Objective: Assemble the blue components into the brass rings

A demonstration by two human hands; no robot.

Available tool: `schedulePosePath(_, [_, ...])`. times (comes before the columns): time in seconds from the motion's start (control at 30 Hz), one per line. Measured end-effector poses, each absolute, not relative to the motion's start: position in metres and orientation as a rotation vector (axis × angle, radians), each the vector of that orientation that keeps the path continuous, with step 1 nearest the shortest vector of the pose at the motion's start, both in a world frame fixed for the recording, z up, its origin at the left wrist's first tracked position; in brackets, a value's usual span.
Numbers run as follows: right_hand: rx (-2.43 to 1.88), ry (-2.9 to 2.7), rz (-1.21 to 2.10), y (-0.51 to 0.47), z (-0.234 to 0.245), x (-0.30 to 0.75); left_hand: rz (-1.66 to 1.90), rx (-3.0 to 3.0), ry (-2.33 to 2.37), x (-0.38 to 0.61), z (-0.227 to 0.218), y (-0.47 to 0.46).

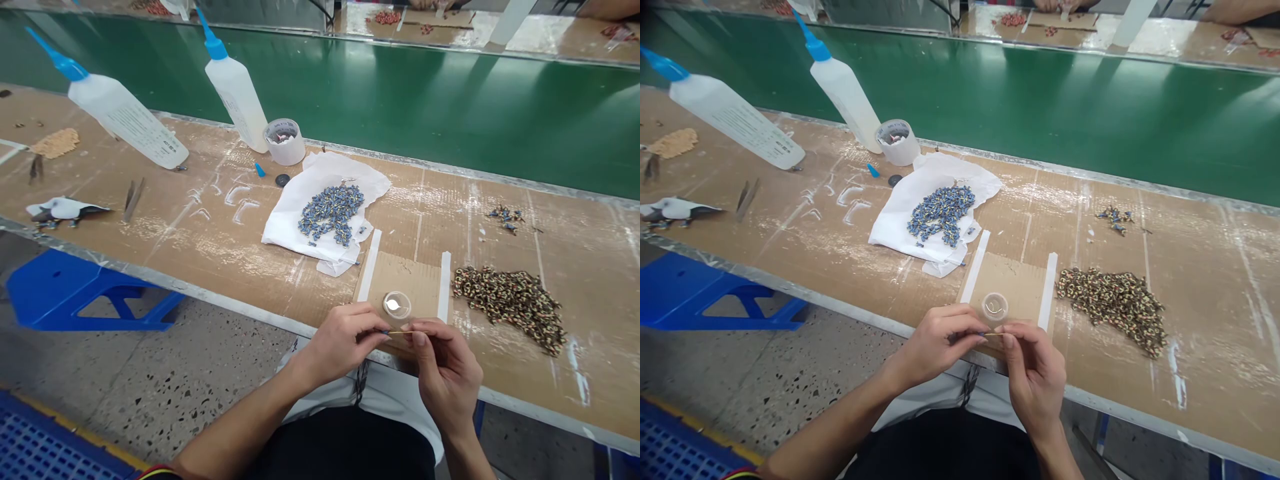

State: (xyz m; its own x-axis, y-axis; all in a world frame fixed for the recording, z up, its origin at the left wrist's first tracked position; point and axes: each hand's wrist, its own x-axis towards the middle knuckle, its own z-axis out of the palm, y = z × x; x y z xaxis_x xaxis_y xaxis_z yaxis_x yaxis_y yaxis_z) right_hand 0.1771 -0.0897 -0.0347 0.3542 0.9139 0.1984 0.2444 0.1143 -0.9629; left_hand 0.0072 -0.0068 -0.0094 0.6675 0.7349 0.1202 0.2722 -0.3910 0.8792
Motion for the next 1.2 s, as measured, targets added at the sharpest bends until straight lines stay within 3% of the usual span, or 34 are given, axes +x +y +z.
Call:
schedulePosePath(0.7, [-1.328, -1.112, 0.746, -0.084, -0.024, 0.180, 0.651, 1.925, 0.786, 0.005, -0.008, -0.004])
schedulePosePath(0.93, [-1.408, -1.229, 0.418, -0.063, -0.021, 0.184, 0.682, 1.871, 0.775, 0.001, -0.008, -0.003])
schedulePosePath(1.2, [-1.625, -1.292, 0.318, -0.069, -0.022, 0.208, 0.679, 1.872, 0.763, -0.003, -0.009, 0.002])
